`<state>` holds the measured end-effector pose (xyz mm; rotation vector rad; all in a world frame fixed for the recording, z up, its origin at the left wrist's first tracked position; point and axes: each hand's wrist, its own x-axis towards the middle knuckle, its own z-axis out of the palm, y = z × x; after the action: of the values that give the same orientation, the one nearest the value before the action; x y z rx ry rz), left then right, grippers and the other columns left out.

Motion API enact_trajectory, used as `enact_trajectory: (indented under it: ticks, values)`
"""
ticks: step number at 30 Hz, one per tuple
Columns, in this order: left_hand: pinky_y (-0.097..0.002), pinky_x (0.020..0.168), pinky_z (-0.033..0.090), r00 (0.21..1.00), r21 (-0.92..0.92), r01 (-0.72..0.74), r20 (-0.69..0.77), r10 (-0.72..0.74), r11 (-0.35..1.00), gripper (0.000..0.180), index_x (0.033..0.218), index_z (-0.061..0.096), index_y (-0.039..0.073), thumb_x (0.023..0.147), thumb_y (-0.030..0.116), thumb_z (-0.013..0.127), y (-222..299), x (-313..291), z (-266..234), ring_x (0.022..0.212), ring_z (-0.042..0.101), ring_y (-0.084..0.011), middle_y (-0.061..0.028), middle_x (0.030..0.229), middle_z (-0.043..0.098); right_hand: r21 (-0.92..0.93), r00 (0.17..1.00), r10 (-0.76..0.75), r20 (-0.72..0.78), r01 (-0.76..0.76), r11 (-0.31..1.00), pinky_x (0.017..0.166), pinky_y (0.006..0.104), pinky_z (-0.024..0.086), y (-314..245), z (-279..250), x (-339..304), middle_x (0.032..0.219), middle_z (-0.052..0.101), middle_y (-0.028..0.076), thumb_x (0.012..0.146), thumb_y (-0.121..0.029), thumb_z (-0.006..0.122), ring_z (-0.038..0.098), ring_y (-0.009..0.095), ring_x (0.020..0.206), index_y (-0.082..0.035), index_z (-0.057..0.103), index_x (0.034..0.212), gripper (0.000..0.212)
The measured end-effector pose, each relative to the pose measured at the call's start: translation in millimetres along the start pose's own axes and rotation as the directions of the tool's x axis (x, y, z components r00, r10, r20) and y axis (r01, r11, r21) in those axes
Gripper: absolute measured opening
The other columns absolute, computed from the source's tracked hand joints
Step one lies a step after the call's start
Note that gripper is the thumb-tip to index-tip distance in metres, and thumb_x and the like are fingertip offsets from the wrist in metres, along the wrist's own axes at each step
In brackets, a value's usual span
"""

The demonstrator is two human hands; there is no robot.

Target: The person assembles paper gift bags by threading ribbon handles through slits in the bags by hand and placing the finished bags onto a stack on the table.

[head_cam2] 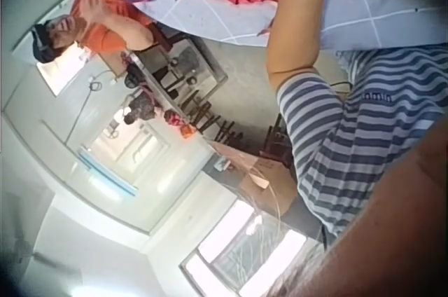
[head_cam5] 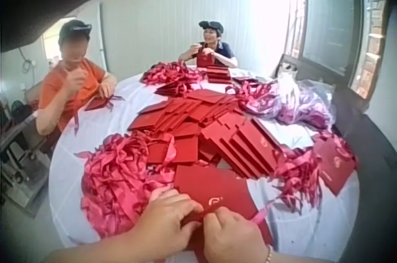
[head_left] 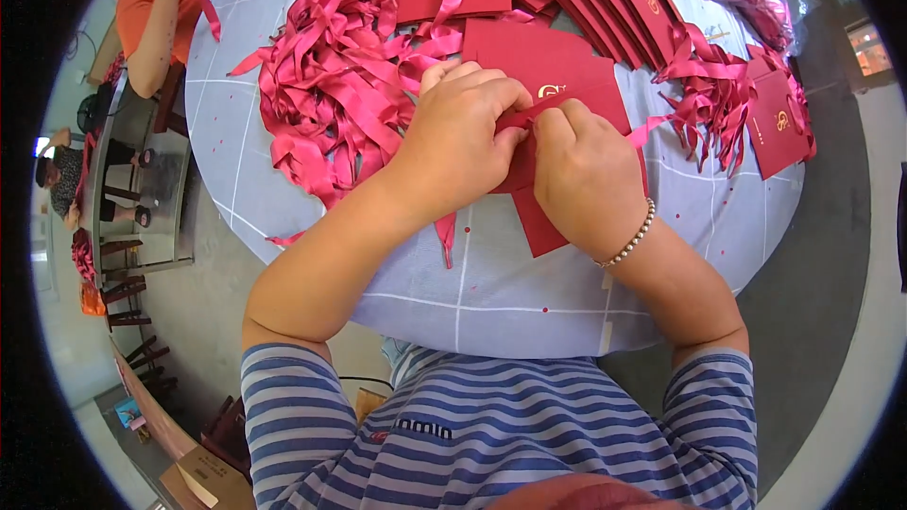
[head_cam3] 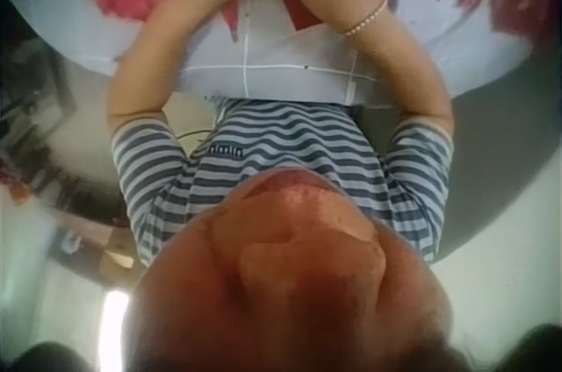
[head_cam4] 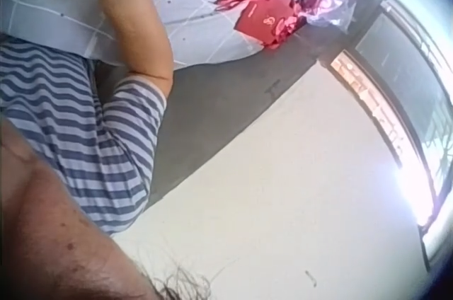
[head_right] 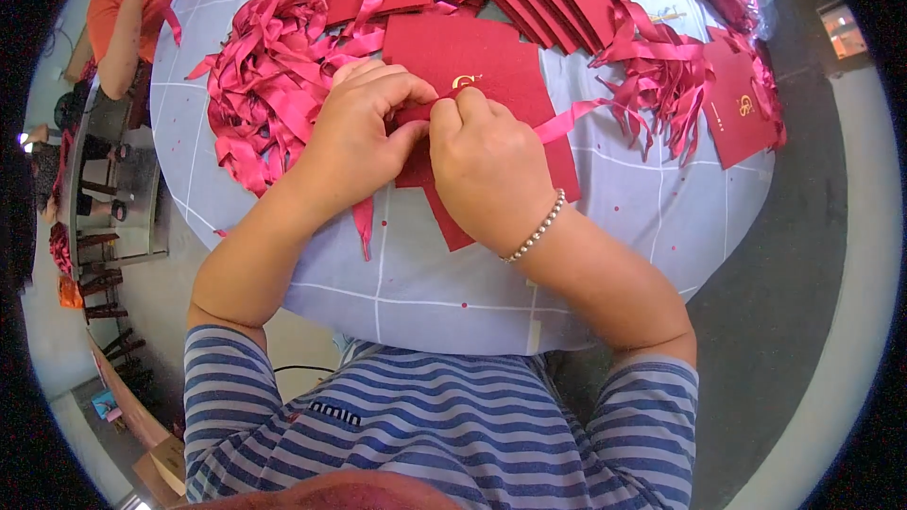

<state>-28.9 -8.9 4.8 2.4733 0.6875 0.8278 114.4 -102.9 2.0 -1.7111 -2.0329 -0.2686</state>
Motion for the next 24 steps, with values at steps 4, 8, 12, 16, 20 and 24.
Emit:
enact_trajectory:
  ticks: [4,8,12,16,20,24]
  values:
    - [-0.0461,0.095,0.037,1.000,-0.007,0.021,0.014,-0.021,1.000,0.016,0.087,0.065,0.006,0.071,0.004,0.070,1.8,1.4,0.2,0.092,0.060,-0.0302,-0.0095,0.084,0.065,-0.076,1.000,-0.012,0.012,0.013,0.997,0.056,0.0363,0.054,-2.8,-3.3,0.9,0.080,0.057,0.012,0.078,-0.009,0.059,0.063,0.025,0.070,-0.005,0.053,0.082,0.008]
    - [-0.0411,0.089,0.038,1.000,-0.046,0.001,0.011,-0.001,0.999,0.018,0.088,0.065,0.006,0.070,0.003,0.070,4.7,-1.0,5.8,0.085,0.058,-0.0274,-0.0077,0.081,0.063,-0.103,0.997,0.034,0.069,-0.027,0.994,0.056,0.0360,0.055,-3.0,-3.8,0.9,0.080,0.058,0.012,0.078,-0.010,0.060,0.065,0.026,0.070,-0.003,0.055,0.084,0.010]
    - [-0.0375,0.085,0.038,0.999,-0.069,0.004,0.032,-0.002,0.998,0.020,0.089,0.065,0.005,0.070,0.003,0.072,5.1,-2.2,6.5,0.079,0.057,-0.0247,-0.0058,0.078,0.061,-0.060,0.996,0.059,0.065,-0.055,0.997,0.058,0.0381,0.055,-0.1,-2.7,-2.3,0.078,0.060,0.014,0.079,-0.009,0.061,0.065,0.029,0.070,-0.003,0.058,0.084,0.009]
    - [-0.0389,0.089,0.037,0.999,-0.031,0.006,0.037,-0.004,1.000,0.020,0.090,0.066,0.006,0.071,0.004,0.073,2.6,-3.7,1.0,0.080,0.056,-0.0236,-0.0046,0.078,0.061,0.383,0.992,0.130,0.000,-0.120,0.916,0.067,0.0420,0.053,13.0,-12.3,2.3,0.080,0.063,0.017,0.081,-0.007,0.066,0.063,0.036,0.072,0.000,0.063,0.082,0.007]
    - [-0.0417,0.096,0.035,0.999,-0.012,-0.052,-0.013,0.052,0.999,0.022,0.093,0.067,0.007,0.073,0.006,0.075,2.9,-3.1,-2.3,0.082,0.057,-0.0222,-0.0030,0.079,0.062,0.490,1.000,0.019,0.023,-0.028,0.871,0.066,0.0411,0.052,33.8,-19.3,1.7,0.084,0.066,0.015,0.080,-0.007,0.069,0.064,0.034,0.076,-0.002,0.068,0.084,0.007]
    - [-0.0450,0.104,0.031,0.995,-0.007,-0.104,-0.008,0.104,0.995,0.024,0.094,0.068,0.008,0.073,0.006,0.077,6.8,-1.1,-2.3,0.085,0.058,-0.0210,-0.0018,0.082,0.064,0.381,0.996,-0.056,-0.065,0.077,0.922,0.070,0.0398,0.051,41.9,-21.1,4.9,0.084,0.064,0.012,0.077,-0.008,0.072,0.062,0.033,0.078,-0.002,0.065,0.084,0.012]
